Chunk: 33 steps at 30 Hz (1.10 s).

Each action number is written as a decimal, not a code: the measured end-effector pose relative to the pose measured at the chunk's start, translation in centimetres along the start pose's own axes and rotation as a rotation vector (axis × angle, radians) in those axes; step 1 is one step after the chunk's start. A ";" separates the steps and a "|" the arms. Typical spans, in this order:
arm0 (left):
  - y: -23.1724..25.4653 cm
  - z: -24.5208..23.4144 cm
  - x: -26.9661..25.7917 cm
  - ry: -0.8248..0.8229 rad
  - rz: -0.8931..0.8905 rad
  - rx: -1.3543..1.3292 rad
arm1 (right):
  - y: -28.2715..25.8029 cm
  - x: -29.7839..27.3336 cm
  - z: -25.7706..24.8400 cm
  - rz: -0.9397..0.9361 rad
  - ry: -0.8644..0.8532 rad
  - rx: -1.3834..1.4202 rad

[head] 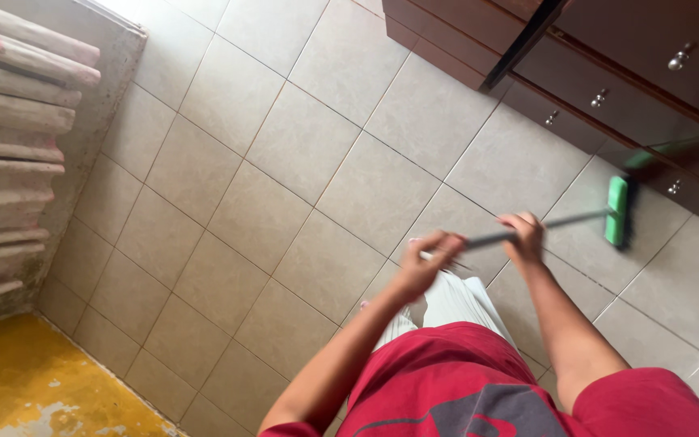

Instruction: The person sweeps a tiled floor using a broom, pushing debris toward and out of an open doorway.

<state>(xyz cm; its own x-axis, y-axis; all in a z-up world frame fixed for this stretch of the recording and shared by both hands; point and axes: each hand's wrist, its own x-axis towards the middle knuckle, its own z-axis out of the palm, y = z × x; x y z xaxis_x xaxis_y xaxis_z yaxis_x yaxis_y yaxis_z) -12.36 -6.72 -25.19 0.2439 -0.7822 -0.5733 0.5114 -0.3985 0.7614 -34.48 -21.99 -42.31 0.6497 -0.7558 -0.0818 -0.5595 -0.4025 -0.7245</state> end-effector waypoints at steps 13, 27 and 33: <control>18.9 -7.2 -8.5 0.404 0.569 0.199 | -16.8 15.1 11.1 -0.407 -0.298 0.138; 23.2 -6.5 -14.1 0.391 0.701 0.465 | -24.7 12.2 12.2 -0.397 -0.298 0.377; 25.5 -3.7 -12.5 0.116 0.753 0.771 | -29.7 13.5 14.3 -0.100 -0.442 0.776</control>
<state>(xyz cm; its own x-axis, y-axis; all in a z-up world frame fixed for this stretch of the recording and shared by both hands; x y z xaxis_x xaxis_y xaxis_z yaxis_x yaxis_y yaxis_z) 0.68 -5.29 0.23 0.3758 -0.9179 0.1271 -0.4479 -0.0598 0.8921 -1.71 -12.85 -31.72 0.9051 -0.4037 -0.1335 -0.0886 0.1282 -0.9878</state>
